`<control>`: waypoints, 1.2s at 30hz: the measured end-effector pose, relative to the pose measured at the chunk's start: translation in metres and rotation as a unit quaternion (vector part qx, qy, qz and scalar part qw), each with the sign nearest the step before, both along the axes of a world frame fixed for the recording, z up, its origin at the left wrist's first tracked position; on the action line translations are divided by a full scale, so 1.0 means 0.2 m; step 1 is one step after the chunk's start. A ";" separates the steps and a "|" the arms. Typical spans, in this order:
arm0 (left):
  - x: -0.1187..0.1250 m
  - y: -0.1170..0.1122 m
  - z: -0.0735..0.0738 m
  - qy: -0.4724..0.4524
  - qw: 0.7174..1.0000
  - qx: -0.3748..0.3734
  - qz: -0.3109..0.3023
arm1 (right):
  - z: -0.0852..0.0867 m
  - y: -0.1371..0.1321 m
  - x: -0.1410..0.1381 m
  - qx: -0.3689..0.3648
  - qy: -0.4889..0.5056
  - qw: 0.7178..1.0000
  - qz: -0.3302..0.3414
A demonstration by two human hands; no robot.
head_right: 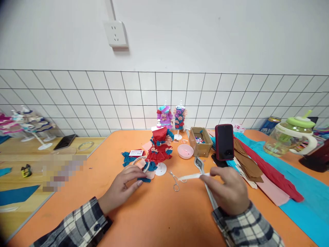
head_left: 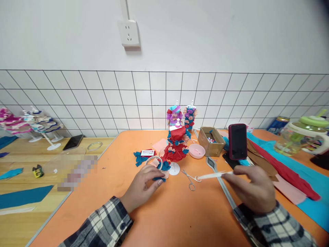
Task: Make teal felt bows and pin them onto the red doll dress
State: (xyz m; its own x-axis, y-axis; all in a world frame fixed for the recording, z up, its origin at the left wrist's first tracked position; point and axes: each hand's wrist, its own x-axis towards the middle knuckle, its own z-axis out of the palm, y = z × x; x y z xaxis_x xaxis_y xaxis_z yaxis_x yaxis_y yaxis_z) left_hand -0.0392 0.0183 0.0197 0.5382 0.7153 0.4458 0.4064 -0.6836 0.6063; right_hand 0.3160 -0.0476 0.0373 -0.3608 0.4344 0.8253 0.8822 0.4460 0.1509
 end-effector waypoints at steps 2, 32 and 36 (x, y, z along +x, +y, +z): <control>0.04 -0.06 0.02 -0.050 0.993 -0.092 -0.052 | -0.04 -0.04 -0.16 -0.017 0.019 0.997 0.072; 0.19 -0.20 -0.03 -0.038 0.942 -0.332 0.023 | -0.10 0.01 -0.47 -0.240 0.094 0.945 0.201; 0.20 -0.21 -0.04 -0.025 0.942 -0.334 0.020 | -0.13 0.01 -0.55 -0.305 0.063 0.932 0.187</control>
State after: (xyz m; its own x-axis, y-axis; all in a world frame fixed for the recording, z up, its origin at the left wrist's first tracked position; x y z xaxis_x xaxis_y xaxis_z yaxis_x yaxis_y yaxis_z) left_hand -0.0001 -0.0235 0.0112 0.4951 0.8644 -0.0878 0.3838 -0.1269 0.9146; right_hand 0.2069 -0.0454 0.0104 -0.4981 0.7000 0.5117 0.6413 0.6946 -0.3260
